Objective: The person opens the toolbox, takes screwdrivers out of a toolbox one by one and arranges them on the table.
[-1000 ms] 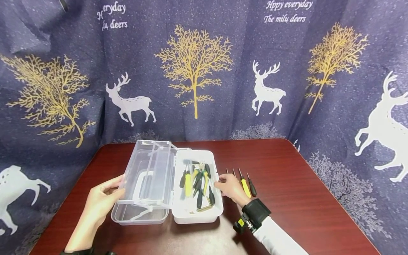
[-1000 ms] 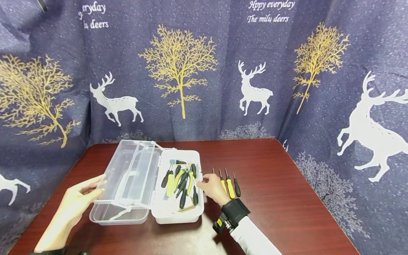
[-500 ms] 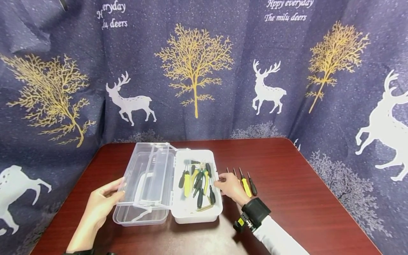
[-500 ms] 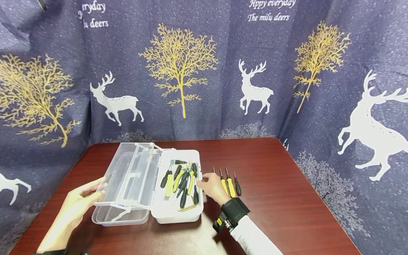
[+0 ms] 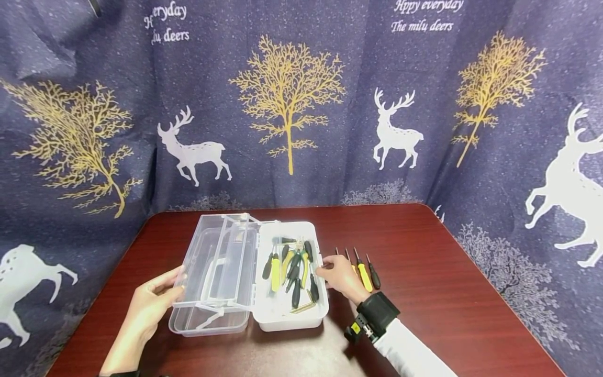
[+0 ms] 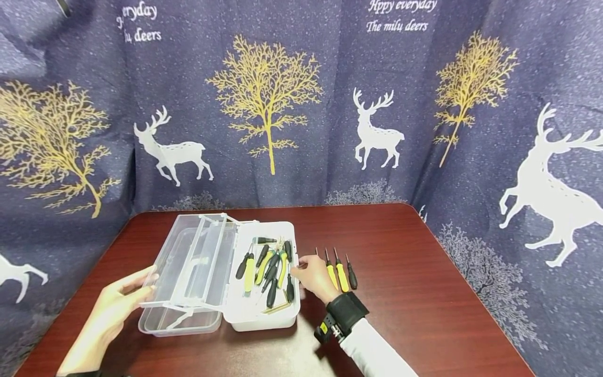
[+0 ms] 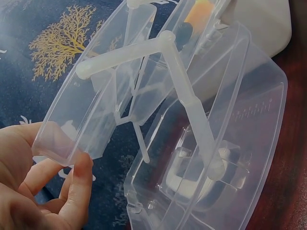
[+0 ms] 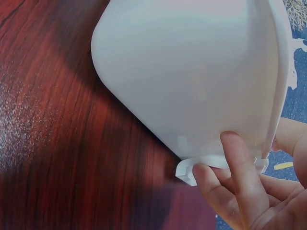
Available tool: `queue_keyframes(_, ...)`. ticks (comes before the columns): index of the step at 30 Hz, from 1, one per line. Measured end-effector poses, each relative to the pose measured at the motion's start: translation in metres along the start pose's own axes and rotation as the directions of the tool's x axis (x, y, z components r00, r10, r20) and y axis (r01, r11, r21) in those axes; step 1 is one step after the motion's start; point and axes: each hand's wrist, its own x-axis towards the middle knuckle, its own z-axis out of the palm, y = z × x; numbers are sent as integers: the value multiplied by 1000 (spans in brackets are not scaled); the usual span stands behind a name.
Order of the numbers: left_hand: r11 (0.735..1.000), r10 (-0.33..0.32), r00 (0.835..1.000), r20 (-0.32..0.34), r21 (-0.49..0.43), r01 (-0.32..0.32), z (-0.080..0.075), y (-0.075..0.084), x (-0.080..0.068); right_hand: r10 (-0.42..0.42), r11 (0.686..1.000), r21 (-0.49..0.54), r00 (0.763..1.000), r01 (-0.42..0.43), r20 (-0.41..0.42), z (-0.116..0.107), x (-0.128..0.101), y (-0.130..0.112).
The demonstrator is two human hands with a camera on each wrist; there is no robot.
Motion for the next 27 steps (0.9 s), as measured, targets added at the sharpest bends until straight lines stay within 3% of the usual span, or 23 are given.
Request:
queue_keyframes(6, 1000, -2, 1000, -1, 8, 2, 0, -1, 0, -32, 999, -8, 999, 32, 5, 0, -2, -1)
queue_keyframes(16, 1000, -13, 1000, -2, 16, 13, -1, -3, 1, 39, 999, 8, 999, -39, -12, 1, 0, 0)
queue_keyframes(22, 999, -8, 1000, 11, 31, 8, 0, -5, 1, 32, 999, -7, 999, -32, -23, 1, 0, -1)
queue_keyframes(27, 997, -6, 1000, -4, 80, 6, 1, -2, 0, 29, 999, -35, 999, -28, 27, -2, 4, -6)
